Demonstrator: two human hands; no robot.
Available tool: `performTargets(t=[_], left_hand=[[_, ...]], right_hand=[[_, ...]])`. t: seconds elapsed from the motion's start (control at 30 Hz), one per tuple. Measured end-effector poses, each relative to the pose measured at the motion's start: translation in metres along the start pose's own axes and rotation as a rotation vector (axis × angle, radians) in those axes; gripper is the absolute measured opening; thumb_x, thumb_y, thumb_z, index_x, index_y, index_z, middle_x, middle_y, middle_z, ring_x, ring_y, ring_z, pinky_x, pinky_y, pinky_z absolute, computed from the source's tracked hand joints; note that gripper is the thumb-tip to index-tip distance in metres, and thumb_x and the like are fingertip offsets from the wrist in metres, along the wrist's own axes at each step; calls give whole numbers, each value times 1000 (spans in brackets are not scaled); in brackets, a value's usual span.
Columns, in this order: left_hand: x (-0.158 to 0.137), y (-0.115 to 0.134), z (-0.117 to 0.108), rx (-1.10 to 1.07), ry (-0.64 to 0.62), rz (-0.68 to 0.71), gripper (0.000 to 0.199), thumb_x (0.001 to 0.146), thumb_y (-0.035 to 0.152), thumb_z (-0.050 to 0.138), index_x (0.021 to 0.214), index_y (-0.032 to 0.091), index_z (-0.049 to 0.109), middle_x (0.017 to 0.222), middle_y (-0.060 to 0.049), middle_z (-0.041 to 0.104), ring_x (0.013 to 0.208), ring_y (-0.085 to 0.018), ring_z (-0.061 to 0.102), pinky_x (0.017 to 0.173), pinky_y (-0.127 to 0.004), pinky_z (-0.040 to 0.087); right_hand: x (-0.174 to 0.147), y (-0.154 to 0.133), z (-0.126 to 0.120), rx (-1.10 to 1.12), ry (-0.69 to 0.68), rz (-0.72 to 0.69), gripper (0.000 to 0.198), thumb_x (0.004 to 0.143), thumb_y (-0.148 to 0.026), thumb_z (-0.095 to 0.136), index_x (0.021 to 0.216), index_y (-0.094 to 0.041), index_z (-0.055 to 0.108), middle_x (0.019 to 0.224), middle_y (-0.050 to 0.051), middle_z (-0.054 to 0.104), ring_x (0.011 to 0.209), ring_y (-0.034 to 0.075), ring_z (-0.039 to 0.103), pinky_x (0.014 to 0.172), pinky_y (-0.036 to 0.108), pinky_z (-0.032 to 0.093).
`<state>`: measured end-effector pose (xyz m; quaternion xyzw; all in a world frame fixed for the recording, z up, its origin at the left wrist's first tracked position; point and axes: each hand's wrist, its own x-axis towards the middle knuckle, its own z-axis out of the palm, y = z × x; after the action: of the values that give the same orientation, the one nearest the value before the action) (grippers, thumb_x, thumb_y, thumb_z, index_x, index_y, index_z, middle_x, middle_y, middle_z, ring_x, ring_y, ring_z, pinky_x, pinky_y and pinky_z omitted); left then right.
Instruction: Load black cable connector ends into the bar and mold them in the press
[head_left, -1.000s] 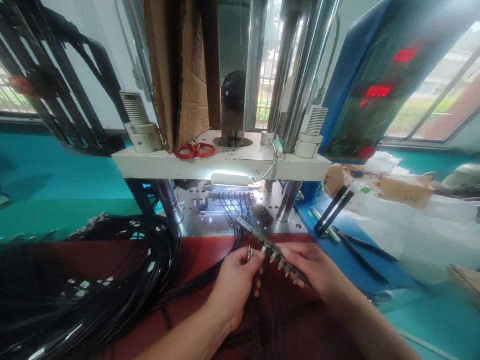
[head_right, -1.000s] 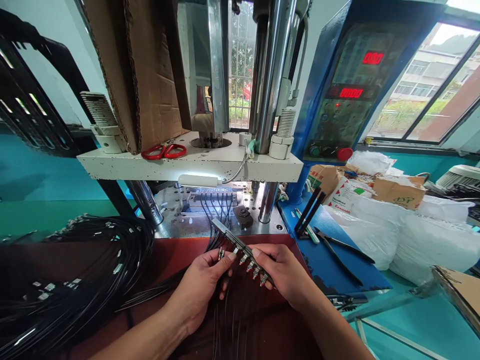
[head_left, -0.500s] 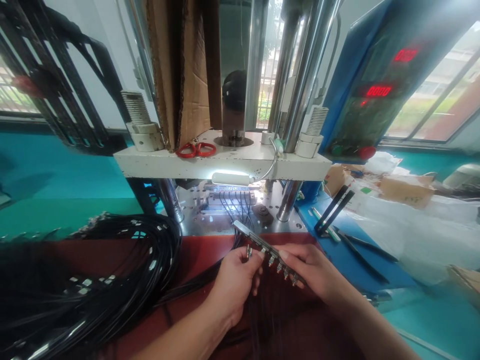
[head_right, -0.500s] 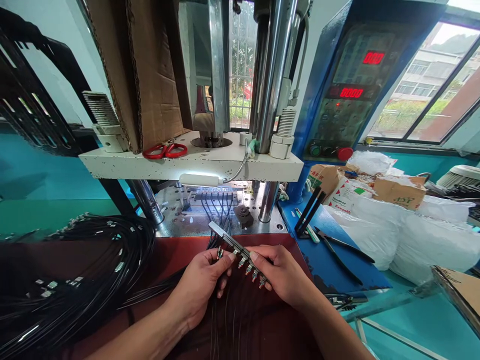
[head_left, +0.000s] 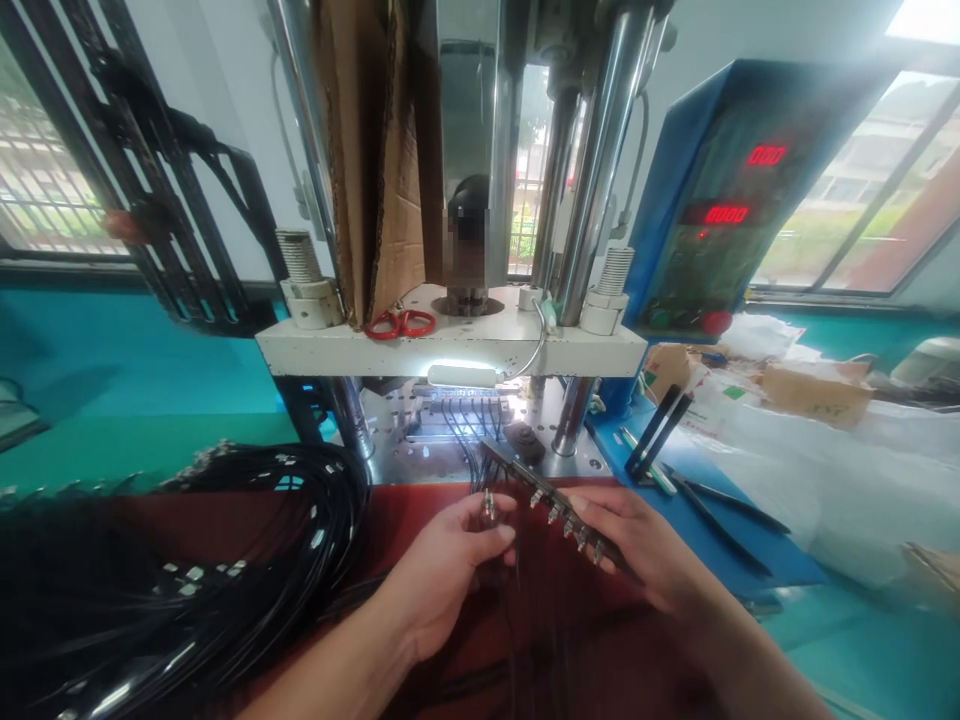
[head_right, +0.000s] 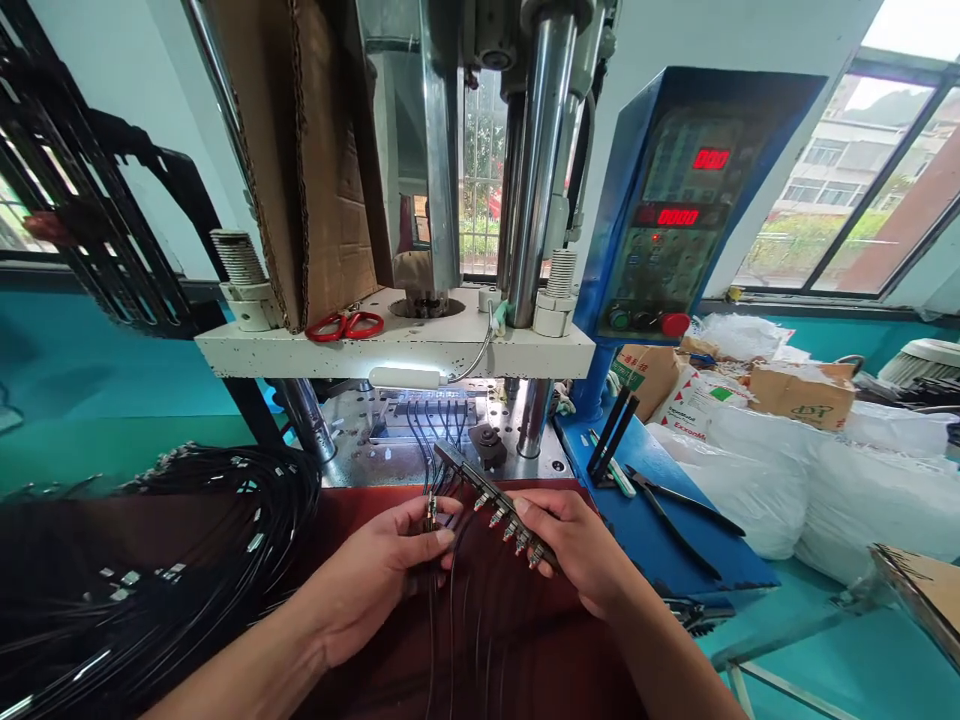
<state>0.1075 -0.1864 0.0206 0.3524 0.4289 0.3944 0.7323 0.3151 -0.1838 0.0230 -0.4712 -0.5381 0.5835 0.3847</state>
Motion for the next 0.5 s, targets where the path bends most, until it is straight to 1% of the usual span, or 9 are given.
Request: performTargets(t=[0.1,0.17,0.27,0.33,0.4,0.5], left_hand=[[-7,0,-4,-46,4,-46,46,73,16,68,117,23,57,89,-2,58,68,-12,56,63,-27,46],[-8,-2,-6,-61,22,-40,47,74,17,68,120,22,55,92,-3,57,67,-11,56,64,-27,46],[-3,-4,-8,-70,52,22,33,76,20,68,108,17,59,92,-3,57,67,-10,55,66,-26,45],[3,-2,-8,-53,85,63,24,77,25,69,95,15,59,84,-1,57,64,-9,54,65,-25,45],[9,2,-7,-22,125,79,22,76,29,71,85,15,57,74,1,54,60,-8,52,60,-22,42],[16,7,-5,22,124,74,24,74,31,72,78,15,55,64,2,52,54,-8,48,53,-20,37]], right_hand=[[0,1,0,11,-20,-1,48,84,-54,56,114,-17,68,68,3,61,53,11,45,45,22,32],[0,2,0,15,-39,-8,45,86,-51,55,114,-17,68,68,2,59,53,11,43,44,21,29],[1,5,0,24,-57,-24,44,86,-50,55,112,-17,68,65,0,54,54,10,40,44,21,28],[1,5,0,33,-59,-25,44,86,-51,55,112,-17,68,65,0,53,53,10,39,44,21,28],[1,5,0,40,-60,-24,43,86,-50,55,111,-18,68,66,0,54,53,9,39,44,21,27],[0,4,0,38,-64,-34,42,88,-49,53,112,-18,68,67,0,55,54,9,38,45,21,27]])
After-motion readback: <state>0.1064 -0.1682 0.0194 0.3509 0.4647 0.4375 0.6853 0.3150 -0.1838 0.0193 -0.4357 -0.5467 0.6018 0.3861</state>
